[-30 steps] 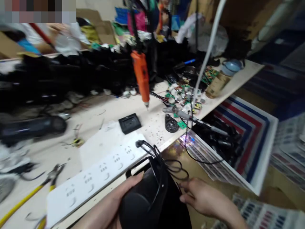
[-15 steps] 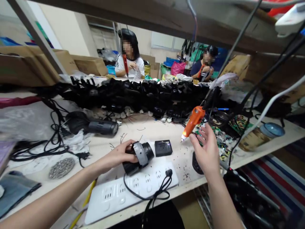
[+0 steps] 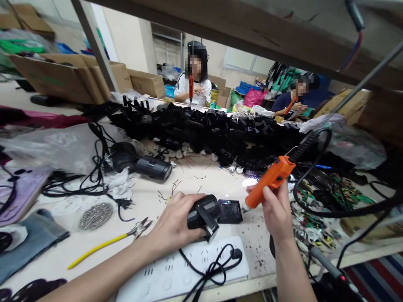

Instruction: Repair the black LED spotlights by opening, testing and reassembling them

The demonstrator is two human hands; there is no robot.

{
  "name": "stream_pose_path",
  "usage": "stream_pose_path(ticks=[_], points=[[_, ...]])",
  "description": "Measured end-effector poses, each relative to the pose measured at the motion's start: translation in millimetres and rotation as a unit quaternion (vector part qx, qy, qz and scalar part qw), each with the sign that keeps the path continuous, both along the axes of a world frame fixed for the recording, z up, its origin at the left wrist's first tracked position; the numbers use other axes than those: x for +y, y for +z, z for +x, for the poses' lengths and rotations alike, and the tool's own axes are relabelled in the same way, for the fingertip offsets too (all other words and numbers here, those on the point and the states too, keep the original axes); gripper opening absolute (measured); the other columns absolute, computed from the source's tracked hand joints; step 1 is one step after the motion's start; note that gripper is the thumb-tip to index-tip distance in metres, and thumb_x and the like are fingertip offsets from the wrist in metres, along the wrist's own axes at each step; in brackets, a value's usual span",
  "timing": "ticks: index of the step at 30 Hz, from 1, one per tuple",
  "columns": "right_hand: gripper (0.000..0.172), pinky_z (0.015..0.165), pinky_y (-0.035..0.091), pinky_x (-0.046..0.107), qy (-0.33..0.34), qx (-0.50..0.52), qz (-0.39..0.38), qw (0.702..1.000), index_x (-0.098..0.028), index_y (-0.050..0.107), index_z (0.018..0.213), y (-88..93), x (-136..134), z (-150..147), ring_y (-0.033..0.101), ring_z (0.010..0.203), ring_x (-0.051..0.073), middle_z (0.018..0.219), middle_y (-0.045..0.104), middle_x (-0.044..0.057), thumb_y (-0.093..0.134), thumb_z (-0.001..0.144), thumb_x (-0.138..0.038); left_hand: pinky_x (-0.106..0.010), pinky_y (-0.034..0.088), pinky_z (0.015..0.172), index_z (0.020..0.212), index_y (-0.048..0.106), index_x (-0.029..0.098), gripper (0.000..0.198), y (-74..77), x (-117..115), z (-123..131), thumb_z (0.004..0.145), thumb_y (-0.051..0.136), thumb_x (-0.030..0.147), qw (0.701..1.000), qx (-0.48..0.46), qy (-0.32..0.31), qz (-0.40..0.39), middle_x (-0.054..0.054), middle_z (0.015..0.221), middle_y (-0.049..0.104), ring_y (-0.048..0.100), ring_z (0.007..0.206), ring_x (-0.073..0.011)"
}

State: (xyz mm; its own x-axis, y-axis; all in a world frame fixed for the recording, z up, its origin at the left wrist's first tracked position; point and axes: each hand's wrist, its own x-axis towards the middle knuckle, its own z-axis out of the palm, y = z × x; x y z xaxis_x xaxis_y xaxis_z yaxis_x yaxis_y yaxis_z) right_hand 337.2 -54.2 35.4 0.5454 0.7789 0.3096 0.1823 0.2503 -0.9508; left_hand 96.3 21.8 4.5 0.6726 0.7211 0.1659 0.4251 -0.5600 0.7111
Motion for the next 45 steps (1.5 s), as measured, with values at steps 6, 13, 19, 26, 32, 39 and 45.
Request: stream_pose_path(ticks=[6, 13, 19, 26, 32, 39, 45], points=[[0.075, 0.066, 0.054, 0.039, 0.096, 0.040, 0.018, 0.994, -0.022, 0.051, 0.130, 21.4, 4, -36, 0.062, 0.070, 0.022, 0.081, 0.062, 0.006, 0.025, 0.086, -0.077, -0.041, 0.044, 0.088, 0.133, 0.048, 0.020, 0.074, -13.8, 5, -2, 0.065, 0.075, 0.034, 0.998, -0.002, 0.061, -0.019, -0.009, 0.114, 0.061, 0.051, 0.101, -0.0282], [0.072, 0.056, 0.052, 0.034, 0.154, 0.120, 0.071, 0.978, -0.022, 0.065, 0.105, 48.6, 23, -80, 0.058, 0.058, 0.019, 0.065, 0.059, 0.002, 0.027, 0.084, -0.079, -0.045, 0.041, 0.093, 0.133, 0.047, 0.022, 0.064, -23.1, 8, -10, 0.072, 0.065, 0.017, 0.997, -0.032, 0.037, 0.062, -0.010, 0.130, 0.058, 0.049, 0.108, -0.0295], [0.083, 0.046, 0.043, 0.030, 0.180, 0.192, 0.082, 0.961, -0.020, 0.062, 0.093, 50.6, 38, -115, 0.051, 0.046, 0.017, 0.055, 0.057, 0.001, 0.027, 0.070, -0.091, -0.044, 0.043, 0.093, 0.126, 0.050, 0.024, 0.071, -31.4, 2, -6, 0.061, 0.079, 0.023, 0.998, -0.058, 0.028, -0.008, -0.008, 0.126, 0.060, 0.051, 0.110, -0.0299], [0.082, 0.048, 0.044, 0.034, 0.183, 0.151, 0.028, 0.971, -0.023, 0.059, 0.088, 51.9, 48, -130, 0.049, 0.045, 0.019, 0.053, 0.054, 0.001, 0.022, 0.065, -0.093, -0.044, 0.042, 0.096, 0.123, 0.049, 0.025, 0.068, -36.9, 4, -11, 0.062, 0.080, 0.025, 0.995, -0.087, 0.024, -0.046, -0.007, 0.126, 0.057, 0.050, 0.114, -0.0295], [0.087, 0.050, 0.048, 0.038, 0.187, 0.138, 0.030, 0.972, -0.022, 0.058, 0.091, 51.5, 47, -131, 0.054, 0.045, 0.022, 0.054, 0.057, 0.003, 0.016, 0.066, -0.094, -0.041, 0.041, 0.091, 0.117, 0.050, 0.023, 0.058, -32.5, 4, -7, 0.065, 0.073, 0.016, 0.996, -0.074, 0.010, -0.045, -0.006, 0.122, 0.057, 0.049, 0.107, -0.0272], [0.080, 0.051, 0.048, 0.036, 0.230, 0.149, 0.050, 0.960, -0.020, 0.063, 0.091, 48.0, 46, -124, 0.057, 0.049, 0.022, 0.054, 0.060, 0.002, 0.038, 0.065, -0.092, -0.042, 0.040, 0.089, 0.116, 0.048, 0.022, 0.055, -26.3, 6, -5, 0.065, 0.066, 0.012, 0.997, -0.063, 0.007, -0.045, -0.006, 0.119, 0.058, 0.048, 0.105, -0.0280], [0.082, 0.048, 0.047, 0.035, 0.219, 0.154, 0.047, 0.962, -0.020, 0.063, 0.086, 49.5, 48, -125, 0.053, 0.044, 0.020, 0.052, 0.057, 0.003, 0.030, 0.067, -0.092, -0.041, 0.041, 0.086, 0.112, 0.050, 0.021, 0.053, -26.9, 5, -4, 0.062, 0.063, 0.009, 0.997, -0.062, 0.007, -0.035, -0.005, 0.114, 0.059, 0.048, 0.100, -0.0265]])
